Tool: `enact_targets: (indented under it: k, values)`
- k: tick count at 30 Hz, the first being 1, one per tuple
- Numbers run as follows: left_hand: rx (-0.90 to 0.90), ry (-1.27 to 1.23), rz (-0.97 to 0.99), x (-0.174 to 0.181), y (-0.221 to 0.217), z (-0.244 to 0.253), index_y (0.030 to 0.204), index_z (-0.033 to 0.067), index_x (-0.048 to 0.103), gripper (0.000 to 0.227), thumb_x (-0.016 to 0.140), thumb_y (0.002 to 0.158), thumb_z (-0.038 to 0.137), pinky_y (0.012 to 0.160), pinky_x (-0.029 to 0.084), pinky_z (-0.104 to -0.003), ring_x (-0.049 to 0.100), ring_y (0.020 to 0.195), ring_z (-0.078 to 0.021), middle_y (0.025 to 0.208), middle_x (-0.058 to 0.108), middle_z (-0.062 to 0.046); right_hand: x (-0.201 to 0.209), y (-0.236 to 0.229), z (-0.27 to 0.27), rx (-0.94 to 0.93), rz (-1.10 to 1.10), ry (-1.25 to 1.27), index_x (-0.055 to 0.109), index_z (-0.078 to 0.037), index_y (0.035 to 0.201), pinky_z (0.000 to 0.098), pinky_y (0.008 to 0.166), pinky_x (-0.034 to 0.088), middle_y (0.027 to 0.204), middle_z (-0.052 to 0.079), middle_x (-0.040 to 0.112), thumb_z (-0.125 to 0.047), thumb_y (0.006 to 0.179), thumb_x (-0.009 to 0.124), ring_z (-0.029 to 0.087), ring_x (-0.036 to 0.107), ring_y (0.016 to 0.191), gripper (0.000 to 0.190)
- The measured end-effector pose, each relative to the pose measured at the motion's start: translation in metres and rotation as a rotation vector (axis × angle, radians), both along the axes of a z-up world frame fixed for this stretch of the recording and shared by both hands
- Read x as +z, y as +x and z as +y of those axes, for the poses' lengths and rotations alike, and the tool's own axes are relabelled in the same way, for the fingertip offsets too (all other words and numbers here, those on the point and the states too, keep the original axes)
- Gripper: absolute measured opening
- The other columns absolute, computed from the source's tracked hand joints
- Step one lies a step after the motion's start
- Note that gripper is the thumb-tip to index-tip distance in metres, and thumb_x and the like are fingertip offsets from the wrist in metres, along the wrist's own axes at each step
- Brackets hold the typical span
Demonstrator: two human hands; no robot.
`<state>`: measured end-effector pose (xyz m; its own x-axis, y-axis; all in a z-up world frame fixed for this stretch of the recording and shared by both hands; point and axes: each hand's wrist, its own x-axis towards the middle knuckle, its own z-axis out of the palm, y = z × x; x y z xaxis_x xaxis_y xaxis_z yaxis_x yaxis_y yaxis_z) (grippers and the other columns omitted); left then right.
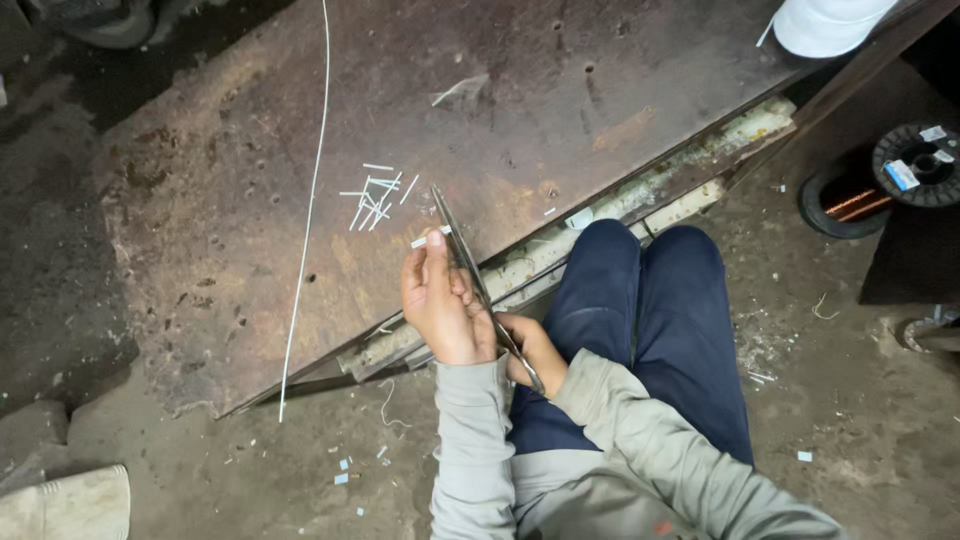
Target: The person repeatedly folds a long white plastic strip and cuts it into short segments using large scissors. The cut pieces are placed on a metal workbench, forming a growing pile.
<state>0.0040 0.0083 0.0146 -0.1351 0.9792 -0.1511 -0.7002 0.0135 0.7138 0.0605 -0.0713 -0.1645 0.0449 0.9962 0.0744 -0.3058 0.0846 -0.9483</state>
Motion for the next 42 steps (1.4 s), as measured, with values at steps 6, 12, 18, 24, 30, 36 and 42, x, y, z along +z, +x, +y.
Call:
enact_targets:
  k: [6, 12, 18, 24, 30, 36, 42]
  values:
    - [0.105, 0.074, 0.445, 0.009, -0.028, 0.016, 0.109, -0.0004, 0.069, 0.023, 0.075, 0.091, 0.012, 0.041, 0.035, -0.017, 0.050, 0.053, -0.0019, 0.090, 0.074, -0.006, 0.025, 0.017, -0.002, 0.002, -0.154, -0.098, 0.061, -0.003, 0.090, 0.0252, 0.053, 0.036, 0.069, -0.006, 0.048, -0.006, 0.090, 0.071, 0.004, 0.043, 0.062, 0.010]
    - [0.083, 0.222, 0.989, 0.009, -0.081, 0.067, 0.109, -0.0045, 0.073, 0.024, 0.076, 0.093, 0.013, 0.046, 0.048, -0.020, 0.065, 0.065, -0.0080, 0.088, 0.076, -0.009, 0.077, 0.081, -0.040, -0.024, -0.652, -0.014, 0.054, -0.008, 0.068, 0.0329, 0.045, 0.027, 0.052, -0.001, 0.037, -0.024, 0.087, 0.084, 0.009, 0.032, 0.048, 0.039]
    - [0.203, 0.556, 1.439, 0.009, -0.097, 0.083, 0.109, -0.0023, 0.075, 0.016, 0.072, 0.098, 0.009, 0.070, 0.056, -0.034, 0.072, 0.082, -0.0248, 0.096, 0.076, -0.017, 0.114, 0.137, -0.139, -0.113, -0.940, -0.228, 0.053, -0.008, 0.061, 0.0379, 0.043, 0.035, 0.047, 0.007, 0.039, -0.032, 0.074, 0.090, 0.018, 0.036, 0.043, 0.045]
    - [0.198, 0.512, 1.401, 0.039, -0.089, 0.075, 0.099, -0.0010, 0.074, 0.015, 0.074, 0.094, 0.013, 0.071, 0.054, -0.040, 0.071, 0.081, -0.0309, 0.093, 0.074, -0.018, 0.115, 0.158, -0.219, -0.057, -1.113, -0.559, 0.066, -0.010, 0.076, 0.0408, 0.053, 0.048, 0.058, 0.012, 0.058, -0.048, 0.064, 0.098, 0.026, 0.058, 0.050, 0.051]
    - [0.176, 0.858, 1.503, 0.049, -0.016, 0.133, 0.094, 0.0088, 0.075, 0.013, 0.081, 0.087, 0.018, 0.072, 0.055, -0.044, 0.071, 0.084, -0.0329, 0.093, 0.074, -0.012, 0.082, 0.170, -0.250, 0.205, -1.178, -0.157, 0.068, -0.009, 0.102, 0.0424, 0.074, 0.055, 0.089, 0.011, 0.071, -0.040, 0.065, 0.095, 0.034, 0.070, 0.088, 0.055]
    - [0.086, 0.719, 1.874, -0.003, 0.071, 0.235, 0.085, 0.0091, 0.078, 0.011, 0.080, 0.078, 0.018, 0.072, 0.057, -0.048, 0.072, 0.086, -0.0378, 0.090, 0.073, -0.017, 0.075, 0.161, -0.257, 0.404, -1.309, -0.320, 0.058, -0.009, 0.128, 0.0437, 0.087, 0.054, 0.119, 0.014, 0.066, -0.021, 0.069, 0.084, 0.038, 0.066, 0.109, 0.066]
    - [0.118, 0.762, 2.167, -0.035, 0.098, 0.263, 0.087, 0.0082, 0.079, 0.014, 0.066, 0.090, 0.013, 0.069, 0.061, -0.045, 0.075, 0.084, -0.0341, 0.091, 0.075, -0.015, 0.153, 0.136, -0.222, 0.248, -1.313, -0.294, 0.063, -0.016, 0.128, 0.0421, 0.084, 0.055, 0.122, 0.010, 0.065, -0.029, 0.083, 0.079, 0.034, 0.066, 0.105, 0.049]
